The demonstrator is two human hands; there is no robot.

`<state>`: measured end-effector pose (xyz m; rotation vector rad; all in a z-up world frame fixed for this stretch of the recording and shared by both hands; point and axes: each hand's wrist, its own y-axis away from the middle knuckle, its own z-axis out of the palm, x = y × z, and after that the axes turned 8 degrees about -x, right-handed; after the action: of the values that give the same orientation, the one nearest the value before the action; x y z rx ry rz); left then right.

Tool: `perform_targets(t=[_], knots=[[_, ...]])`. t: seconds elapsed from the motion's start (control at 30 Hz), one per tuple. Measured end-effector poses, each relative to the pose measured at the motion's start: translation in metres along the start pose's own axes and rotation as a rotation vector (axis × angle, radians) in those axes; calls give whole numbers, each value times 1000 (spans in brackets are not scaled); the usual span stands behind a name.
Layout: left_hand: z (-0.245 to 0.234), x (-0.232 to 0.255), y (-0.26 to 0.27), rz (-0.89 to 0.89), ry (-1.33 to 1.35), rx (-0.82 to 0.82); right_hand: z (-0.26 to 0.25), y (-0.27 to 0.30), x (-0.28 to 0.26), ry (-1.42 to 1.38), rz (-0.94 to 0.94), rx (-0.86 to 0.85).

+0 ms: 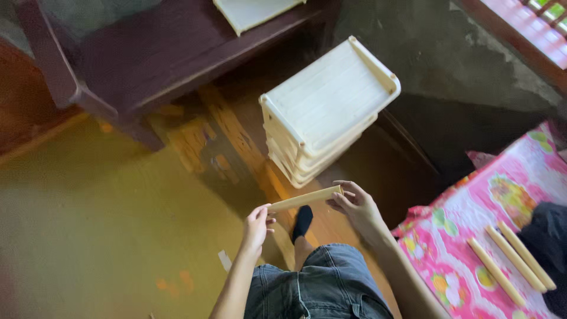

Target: The person picks up a stack of beige plastic trays and inserts short wooden dowels into the corner holes of each tray, one at a time. The trays are handled individually and placed back on the floor after each dowel insertion.

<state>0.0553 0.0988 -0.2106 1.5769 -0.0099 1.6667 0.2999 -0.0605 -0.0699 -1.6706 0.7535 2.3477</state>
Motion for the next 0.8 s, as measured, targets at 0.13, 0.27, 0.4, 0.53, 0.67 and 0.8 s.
perform_targets(t=[0.13,0.27,0.4,0.53,0.67,0.8], knots=[[14,37,-64,-63,-64,-39,-10,-64,-35,53,6,3],[28,46,-120,-124,-117,-92,-17,-110,-65,220,-14,-23],[36,38,-173,-196,-185,-149,-14,-138,-92,378,23,30],[32,30,-225,-136,-272,-237,-4,-151,-110,522,102,135],[27,51,-268,-153,-420,-336,14,-163,-114,498,137,253],[29,97,-292,-236,-528,-451,34,-174,-110,530,157,376]])
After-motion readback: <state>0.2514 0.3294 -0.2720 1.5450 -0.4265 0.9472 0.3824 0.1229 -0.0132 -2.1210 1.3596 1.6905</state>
